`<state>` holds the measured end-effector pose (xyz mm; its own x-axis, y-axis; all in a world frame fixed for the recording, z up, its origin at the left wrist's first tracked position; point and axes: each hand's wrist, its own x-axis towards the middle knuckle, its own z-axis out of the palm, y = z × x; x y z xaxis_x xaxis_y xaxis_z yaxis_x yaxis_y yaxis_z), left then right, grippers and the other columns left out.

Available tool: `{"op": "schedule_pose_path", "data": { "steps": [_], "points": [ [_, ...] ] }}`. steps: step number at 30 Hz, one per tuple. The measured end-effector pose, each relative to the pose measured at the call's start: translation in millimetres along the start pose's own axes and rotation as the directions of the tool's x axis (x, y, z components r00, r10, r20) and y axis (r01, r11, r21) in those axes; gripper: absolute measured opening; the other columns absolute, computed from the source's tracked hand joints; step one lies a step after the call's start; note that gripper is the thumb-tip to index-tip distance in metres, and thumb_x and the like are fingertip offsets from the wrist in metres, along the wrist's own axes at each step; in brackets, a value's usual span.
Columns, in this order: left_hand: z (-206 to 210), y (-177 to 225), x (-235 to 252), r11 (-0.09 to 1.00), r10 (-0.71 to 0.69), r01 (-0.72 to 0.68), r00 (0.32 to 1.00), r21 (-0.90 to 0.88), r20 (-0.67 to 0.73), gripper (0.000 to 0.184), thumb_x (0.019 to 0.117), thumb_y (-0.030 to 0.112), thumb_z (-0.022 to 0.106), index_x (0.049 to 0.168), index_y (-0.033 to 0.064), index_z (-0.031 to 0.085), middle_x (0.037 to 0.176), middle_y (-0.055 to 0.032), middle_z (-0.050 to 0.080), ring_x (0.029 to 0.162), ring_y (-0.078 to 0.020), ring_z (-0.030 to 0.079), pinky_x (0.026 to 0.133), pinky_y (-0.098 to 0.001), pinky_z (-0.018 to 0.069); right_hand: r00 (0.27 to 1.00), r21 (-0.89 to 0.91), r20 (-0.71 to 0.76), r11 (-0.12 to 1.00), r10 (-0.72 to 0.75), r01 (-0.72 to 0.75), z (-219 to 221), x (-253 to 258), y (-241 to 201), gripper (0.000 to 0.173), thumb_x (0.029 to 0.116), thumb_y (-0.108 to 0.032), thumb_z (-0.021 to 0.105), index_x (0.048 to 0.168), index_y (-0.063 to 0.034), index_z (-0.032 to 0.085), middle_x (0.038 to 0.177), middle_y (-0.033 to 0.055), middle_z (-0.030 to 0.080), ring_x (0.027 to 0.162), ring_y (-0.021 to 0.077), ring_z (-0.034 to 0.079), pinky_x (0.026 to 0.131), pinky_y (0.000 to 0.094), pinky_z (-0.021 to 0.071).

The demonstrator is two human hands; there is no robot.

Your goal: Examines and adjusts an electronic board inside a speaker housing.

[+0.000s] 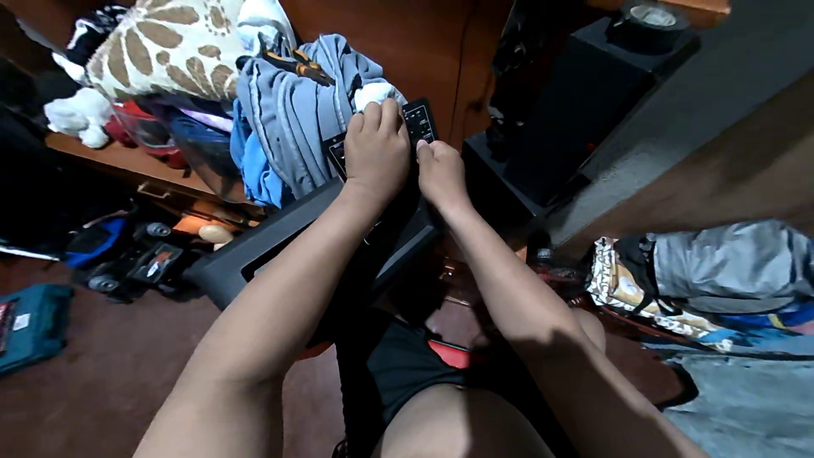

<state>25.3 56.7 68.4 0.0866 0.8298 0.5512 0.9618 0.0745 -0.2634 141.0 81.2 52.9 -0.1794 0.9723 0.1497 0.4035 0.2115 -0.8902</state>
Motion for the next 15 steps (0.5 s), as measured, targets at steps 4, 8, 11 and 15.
{"op": "schedule_pose_path", "data": {
  "steps": [4, 8, 11, 15],
  "points": [
    [6.4, 2.2, 2.3, 1.0, -0.026, 0.028, 0.994, 0.012, -0.11, 0.035, 0.1005, 0.008, 0.047, 0.13, -0.0068, 0.059, 0.12, -0.0238, 0.062, 0.106, -0.0407, 0.061, 0.082, -0.0512, 0.0479, 0.999, 0.084, -0.04, 0.996, 0.032, -0.028, 3.4, 3.4, 1.8, 0.04, 0.1109, -0.031, 0.042, 0.089, -0.0051, 0.063, 0.081, 0.0079, 0.062, 0.077, 0.0201, 0.062, 0.072, 0.043, 0.0512],
    [6.4, 2.8, 9.3, 1.0, -0.023, 0.021, 0.986, -0.019, -0.167, 0.036, 0.1015, 0.006, 0.045, 0.133, -0.0066, 0.058, 0.122, -0.0244, 0.062, 0.108, -0.0413, 0.061, 0.085, -0.0516, 0.0481, 0.995, 0.121, -0.093, 0.993, 0.021, -0.01, 5.2, 0.3, -2.1, 0.039, 0.1114, -0.03, 0.04, 0.093, -0.0047, 0.063, 0.081, 0.008, 0.061, 0.076, 0.0207, 0.062, 0.072, 0.0432, 0.0518],
    [5.4, 4.0, 11.2, 0.999, -0.039, 0.033, 0.978, -0.034, -0.203, 0.037, 0.1022, 0.006, 0.046, 0.135, -0.0059, 0.058, 0.124, -0.0244, 0.063, 0.111, -0.0414, 0.062, 0.087, -0.0515, 0.0492, 0.987, 0.138, -0.157, 0.99, 0.04, -0.018, 8.7, 0.3, -8.7, 0.038, 0.1119, -0.03, 0.039, 0.096, -0.0044, 0.062, 0.081, 0.009, 0.062, 0.077, 0.0216, 0.063, 0.073, 0.0437, 0.0525],
    [4.5, 4.5, 11.5, 0.999, -0.035, 0.026, 0.967, -0.038, -0.251, 0.038, 0.1009, 0.007, 0.048, 0.135, -0.005, 0.059, 0.125, -0.0235, 0.063, 0.108, -0.0402, 0.062, 0.084, -0.0503, 0.0491, 0.978, 0.149, -0.208, 0.989, 0.031, 0.001, 7.3, 1.4, -10.5, 0.039, 0.1116, -0.03, 0.04, 0.095, -0.0041, 0.063, 0.083, 0.0091, 0.064, 0.079, 0.0209, 0.065, 0.074, 0.0433, 0.0534]
  ]
}}
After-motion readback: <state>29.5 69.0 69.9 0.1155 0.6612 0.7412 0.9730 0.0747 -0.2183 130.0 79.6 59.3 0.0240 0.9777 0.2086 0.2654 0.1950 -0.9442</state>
